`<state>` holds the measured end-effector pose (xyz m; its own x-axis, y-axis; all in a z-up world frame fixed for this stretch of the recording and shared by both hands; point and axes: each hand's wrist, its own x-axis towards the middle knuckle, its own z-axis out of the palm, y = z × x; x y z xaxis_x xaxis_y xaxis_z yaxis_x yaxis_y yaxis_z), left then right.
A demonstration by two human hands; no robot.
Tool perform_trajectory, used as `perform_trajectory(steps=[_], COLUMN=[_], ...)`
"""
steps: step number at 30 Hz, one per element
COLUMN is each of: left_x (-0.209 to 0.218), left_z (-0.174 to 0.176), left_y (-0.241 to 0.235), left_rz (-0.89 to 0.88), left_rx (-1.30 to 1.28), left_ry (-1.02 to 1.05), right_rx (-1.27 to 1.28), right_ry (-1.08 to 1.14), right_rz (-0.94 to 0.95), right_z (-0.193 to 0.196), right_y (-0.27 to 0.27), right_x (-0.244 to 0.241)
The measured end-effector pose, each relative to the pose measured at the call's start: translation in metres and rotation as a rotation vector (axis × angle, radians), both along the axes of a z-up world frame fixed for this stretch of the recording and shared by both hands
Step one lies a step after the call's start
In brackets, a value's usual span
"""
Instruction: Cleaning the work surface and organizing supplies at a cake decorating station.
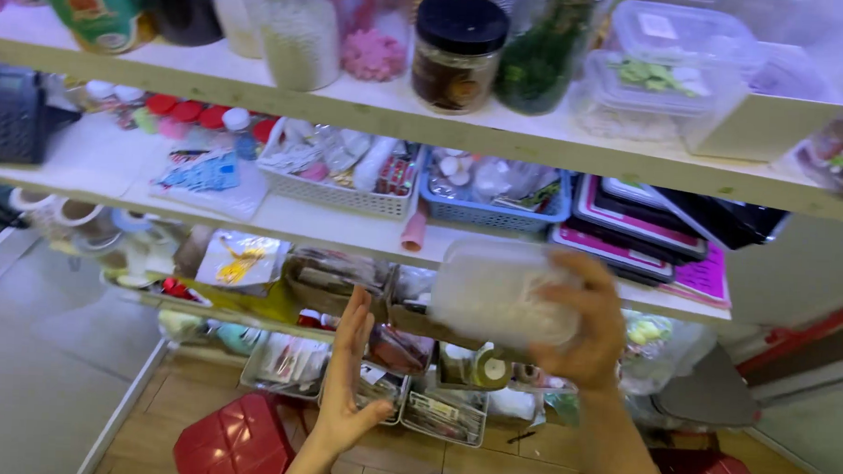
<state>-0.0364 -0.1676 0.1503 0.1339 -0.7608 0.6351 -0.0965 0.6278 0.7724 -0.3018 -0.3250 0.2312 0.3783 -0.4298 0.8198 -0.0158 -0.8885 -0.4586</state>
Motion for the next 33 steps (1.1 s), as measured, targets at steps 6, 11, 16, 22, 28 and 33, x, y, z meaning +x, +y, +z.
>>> perform_trajectory(steps=[6,11,16,22,28,33], left_x=[-0.008,-0.011,-0.014,-0.032,-0.084,-0.162], left_z=[-0.039,-0.058,-0.068,-0.072,-0.09,-0.116], left_y=[-0.006,0.002,0.016,0.046,0.09,0.136], left_rz=[-0.001,0.113,0.222,0.469,0.829,1.192], left_rx=[0.201,0.3,0.371,0.326,0.234,0.22], left_ry=[0.199,0.235,0.3,0.362,0.412,0.491], right_rx=[-0.141,-0.157,-0.087,0.029,-0.422,-0.225], right_ry=[-0.462,-0.263,-0.116,-0.364,0.053,0.253], right_rz=[-0.287,-0.294,-0.263,-0.352,0.033,0.615], right_z=[0.129,0.153,0.139,0.079,-0.037,-0.096], right_y=[-0.103,-0.219,-0.249,-0.21,-0.095,0.0], right_x=[-0.064,-0.096,-0.102,-0.055,0.048,0.118])
